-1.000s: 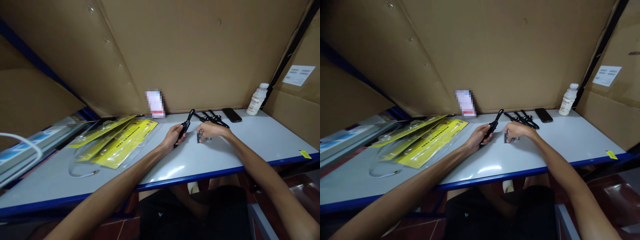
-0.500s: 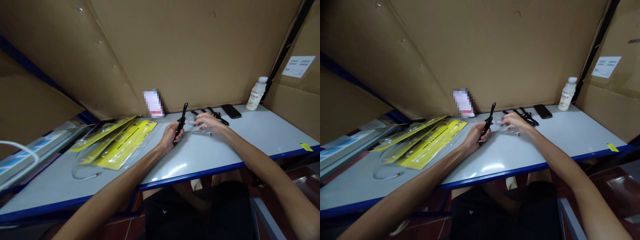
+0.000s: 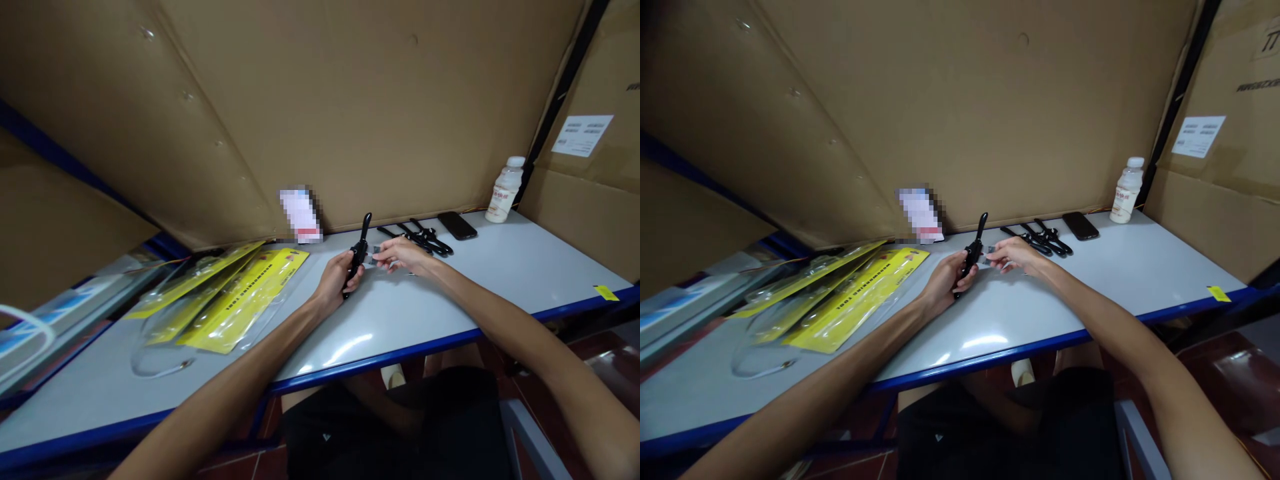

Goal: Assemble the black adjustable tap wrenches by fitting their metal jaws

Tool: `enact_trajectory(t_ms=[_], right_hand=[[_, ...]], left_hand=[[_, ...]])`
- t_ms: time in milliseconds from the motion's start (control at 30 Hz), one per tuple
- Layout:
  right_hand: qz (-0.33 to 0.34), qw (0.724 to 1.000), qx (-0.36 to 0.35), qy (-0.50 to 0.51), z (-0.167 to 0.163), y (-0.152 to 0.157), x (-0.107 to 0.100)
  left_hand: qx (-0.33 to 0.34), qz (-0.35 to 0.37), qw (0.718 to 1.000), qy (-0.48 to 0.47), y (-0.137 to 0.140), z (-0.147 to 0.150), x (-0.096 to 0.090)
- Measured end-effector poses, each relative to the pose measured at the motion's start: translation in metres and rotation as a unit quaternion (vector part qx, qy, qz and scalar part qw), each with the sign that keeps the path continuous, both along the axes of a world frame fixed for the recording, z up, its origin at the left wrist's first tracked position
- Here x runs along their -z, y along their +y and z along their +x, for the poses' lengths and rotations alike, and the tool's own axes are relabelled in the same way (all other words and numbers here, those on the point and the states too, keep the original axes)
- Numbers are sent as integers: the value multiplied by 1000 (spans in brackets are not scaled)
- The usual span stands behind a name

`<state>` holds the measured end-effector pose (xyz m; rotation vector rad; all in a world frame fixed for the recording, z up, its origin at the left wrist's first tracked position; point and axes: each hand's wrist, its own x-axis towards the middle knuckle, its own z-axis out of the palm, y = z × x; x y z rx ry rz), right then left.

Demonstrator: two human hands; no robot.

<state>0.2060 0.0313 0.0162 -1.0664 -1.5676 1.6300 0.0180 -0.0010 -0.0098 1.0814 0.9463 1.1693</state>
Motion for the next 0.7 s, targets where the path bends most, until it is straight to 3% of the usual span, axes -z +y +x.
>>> enact_trajectory(t_ms=[333,700], right_hand=[[-4,1000,-11,8,-3,2,7],[8,1000,-4,-16,-5,0,3]], left_hand=[[33,35,998,50,-4,5,3],[12,58,995,76,-3,6,6]])
